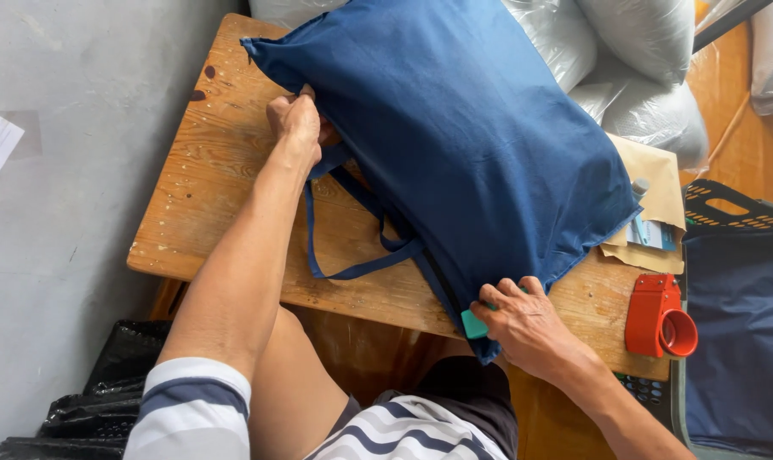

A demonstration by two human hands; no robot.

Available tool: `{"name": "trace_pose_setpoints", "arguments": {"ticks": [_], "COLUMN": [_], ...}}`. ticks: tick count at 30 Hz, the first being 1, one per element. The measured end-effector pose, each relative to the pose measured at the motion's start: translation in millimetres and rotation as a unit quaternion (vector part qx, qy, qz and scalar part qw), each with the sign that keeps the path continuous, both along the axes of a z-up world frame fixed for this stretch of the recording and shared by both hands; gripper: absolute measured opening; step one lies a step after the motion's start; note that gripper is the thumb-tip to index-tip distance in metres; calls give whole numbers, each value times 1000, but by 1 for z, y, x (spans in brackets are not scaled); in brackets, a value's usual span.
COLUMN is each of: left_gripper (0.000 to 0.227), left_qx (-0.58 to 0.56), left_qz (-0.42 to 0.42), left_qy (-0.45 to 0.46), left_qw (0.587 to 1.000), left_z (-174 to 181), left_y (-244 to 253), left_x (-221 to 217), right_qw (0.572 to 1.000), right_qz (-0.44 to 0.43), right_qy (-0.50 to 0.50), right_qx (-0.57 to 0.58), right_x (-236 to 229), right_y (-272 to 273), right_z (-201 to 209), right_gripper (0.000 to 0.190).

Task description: The person scrubs the surface of a blue tote bag with a green brush, repeatedly rubbing the fabric and seams. They reposition the bag to access different areas and continue scrubbing until the end of the clip.

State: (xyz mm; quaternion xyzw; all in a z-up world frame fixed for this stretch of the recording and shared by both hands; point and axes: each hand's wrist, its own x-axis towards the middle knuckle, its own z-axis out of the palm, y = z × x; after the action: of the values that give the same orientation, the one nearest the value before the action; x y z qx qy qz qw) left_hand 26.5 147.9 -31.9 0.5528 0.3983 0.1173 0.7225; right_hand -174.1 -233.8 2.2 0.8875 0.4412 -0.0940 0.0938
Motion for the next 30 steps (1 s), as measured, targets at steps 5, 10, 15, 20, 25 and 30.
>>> {"name": "trace_pose_setpoints", "arguments": {"ticks": [5,10,15,20,25,30], "left_gripper": [102,44,34,37,38,36], "left_qx": [46,102,265,294,309,304], "left_qz": [-141,-156,-190,-183,-182,-180], "left_qy": [109,79,31,40,42,36], "left_qw": [983,979,945,937,933,935], "left_z": [27,2,-42,-51,-54,-56], "left_y": [-20,-27,-8,-1,0,-1], "left_x": [-27,-26,-10,-5,0,0], "right_qw": [977,925,879,912,939,957], "right_qz": [83,108,174,139,63,-97], "right_qy": [-117,-254,-377,-317,-291,-231], "right_qx": [155,262,234,220,171,148], "right_x": [41,120,141,102,63,5], "right_y": [76,147,180,150,102,57], "right_z": [90,81,19,4,-11,-34], "right_gripper": [41,26,4,15,14,35]}}
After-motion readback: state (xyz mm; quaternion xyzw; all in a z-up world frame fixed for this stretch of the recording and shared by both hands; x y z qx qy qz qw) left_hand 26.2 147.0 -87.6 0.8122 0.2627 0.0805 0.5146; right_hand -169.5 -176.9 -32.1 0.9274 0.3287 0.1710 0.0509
